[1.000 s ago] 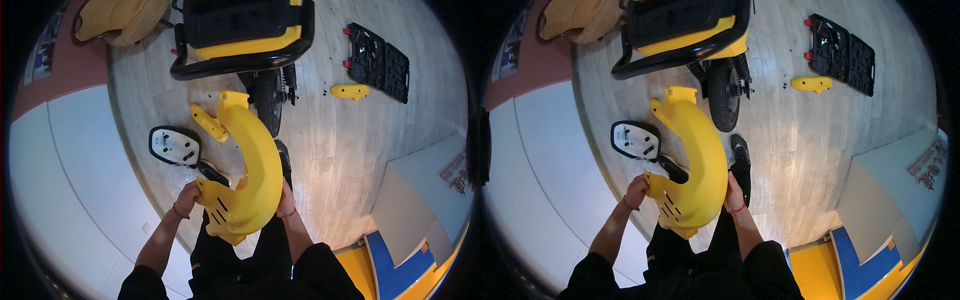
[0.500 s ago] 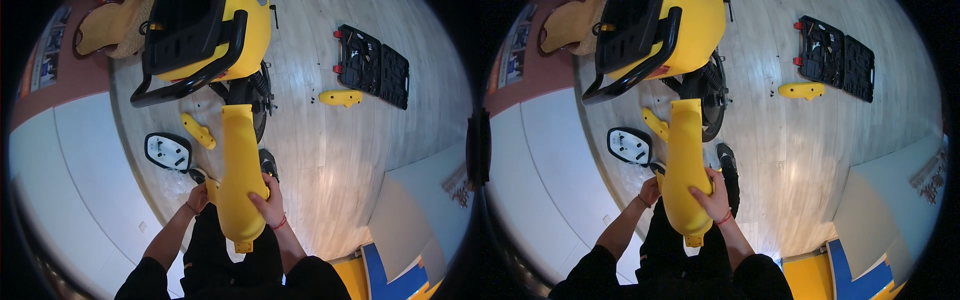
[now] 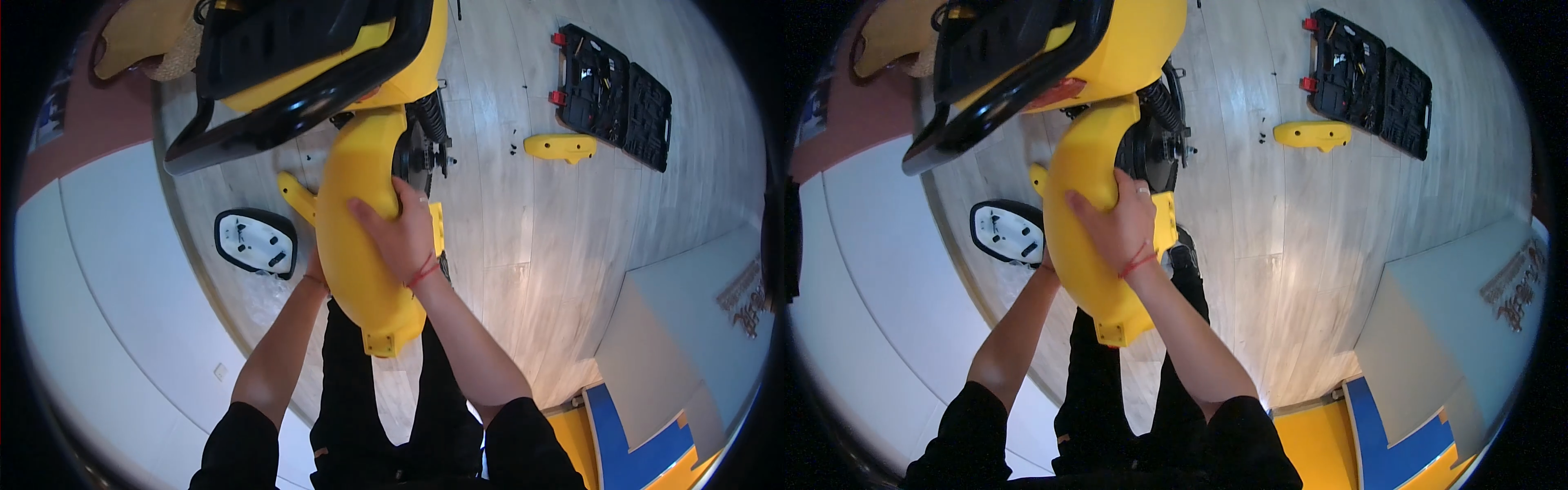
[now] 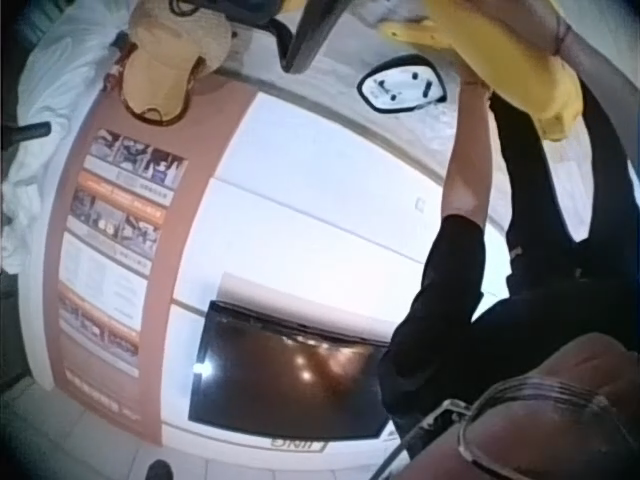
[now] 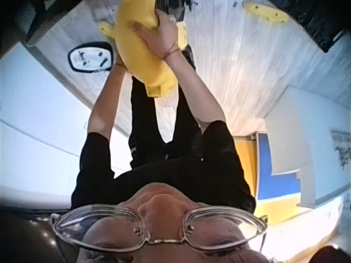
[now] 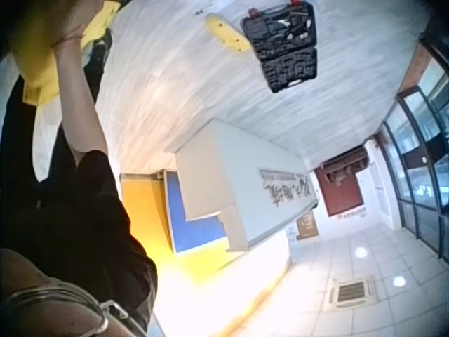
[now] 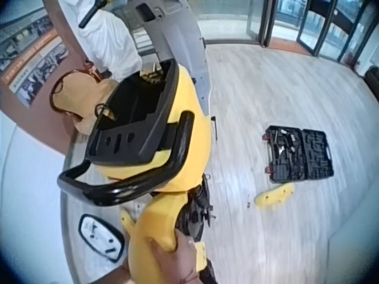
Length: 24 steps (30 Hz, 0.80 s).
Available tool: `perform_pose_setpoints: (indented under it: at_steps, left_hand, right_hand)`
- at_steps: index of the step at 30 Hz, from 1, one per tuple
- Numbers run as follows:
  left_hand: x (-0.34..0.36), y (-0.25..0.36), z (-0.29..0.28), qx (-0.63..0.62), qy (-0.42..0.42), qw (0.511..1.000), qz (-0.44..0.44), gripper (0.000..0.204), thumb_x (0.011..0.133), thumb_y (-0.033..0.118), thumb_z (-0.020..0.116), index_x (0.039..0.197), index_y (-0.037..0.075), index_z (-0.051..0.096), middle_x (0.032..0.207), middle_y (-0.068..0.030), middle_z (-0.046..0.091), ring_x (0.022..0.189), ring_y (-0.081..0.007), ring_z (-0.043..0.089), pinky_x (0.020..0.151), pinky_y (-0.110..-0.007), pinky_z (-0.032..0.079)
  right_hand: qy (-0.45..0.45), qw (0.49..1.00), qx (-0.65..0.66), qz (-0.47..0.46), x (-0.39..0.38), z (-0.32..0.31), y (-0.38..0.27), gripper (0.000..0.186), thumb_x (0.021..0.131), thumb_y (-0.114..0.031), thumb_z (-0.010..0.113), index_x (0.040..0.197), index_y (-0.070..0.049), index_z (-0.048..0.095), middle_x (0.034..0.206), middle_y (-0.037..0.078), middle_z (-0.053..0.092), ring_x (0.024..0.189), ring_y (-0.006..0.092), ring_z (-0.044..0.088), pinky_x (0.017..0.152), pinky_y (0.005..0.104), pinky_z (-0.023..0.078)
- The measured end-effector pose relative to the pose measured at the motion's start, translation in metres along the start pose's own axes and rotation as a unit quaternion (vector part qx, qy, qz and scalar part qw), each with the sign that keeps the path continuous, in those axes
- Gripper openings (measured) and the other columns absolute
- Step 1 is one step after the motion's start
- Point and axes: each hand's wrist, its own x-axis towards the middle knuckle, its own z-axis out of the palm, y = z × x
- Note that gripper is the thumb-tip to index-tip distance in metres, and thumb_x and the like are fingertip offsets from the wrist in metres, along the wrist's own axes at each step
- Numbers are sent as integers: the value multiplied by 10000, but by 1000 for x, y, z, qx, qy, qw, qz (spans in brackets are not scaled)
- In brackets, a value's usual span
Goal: Replacing or repairing a yellow scooter's plastic body panel near the rear wheel/chain.
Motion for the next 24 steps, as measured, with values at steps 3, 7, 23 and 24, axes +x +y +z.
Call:
perform_pose_setpoints:
  at_steps: [3, 7, 23, 24]
  left_hand:
    - [20, 8, -4, -52, 2, 998, -31, 389, 979, 305, 384, 1295, 84, 440, 1227, -66, 549, 1130, -205, 529, 956, -329, 437]
    - [49, 5, -6, -98, 0, 993, -70, 392, 981, 304, 379, 1305, 90, 430, 1242, -61, 542, 1142, -204, 522, 961, -329, 434]
    - [57, 27, 30, -19, 37, 998, -55, 474, 955, 362, 435, 1355, 115, 378, 1307, -32, 490, 1167, -217, 493, 964, -366, 426]
    - [48, 28, 34, 1, 44, 998, -43, 505, 948, 319, 473, 1388, 115, 334, 1339, -29, 456, 1183, -216, 477, 971, -364, 420]
  right_hand:
    - [6, 1000, 13, 6, 24, 13, 10, 693, 722, -506, 675, 1163, 16, 560, 1014, 244, 569, 962, 366, 578, 846, 398, 465]
    - [36, 998, -41, 9, 52, 17, 14, 728, 709, -568, 656, 1138, 15, 580, 1035, 247, 566, 974, 375, 576, 856, 402, 463]
    - [109, 988, -109, 18, 88, 47, 65, 705, 675, -547, 682, 1132, -18, 592, 992, 208, 578, 988, 345, 541, 877, 417, 409]
    - [119, 988, -99, 25, 88, 50, 63, 723, 667, -536, 690, 1154, -13, 576, 1001, 205, 571, 989, 337, 533, 884, 415, 393]
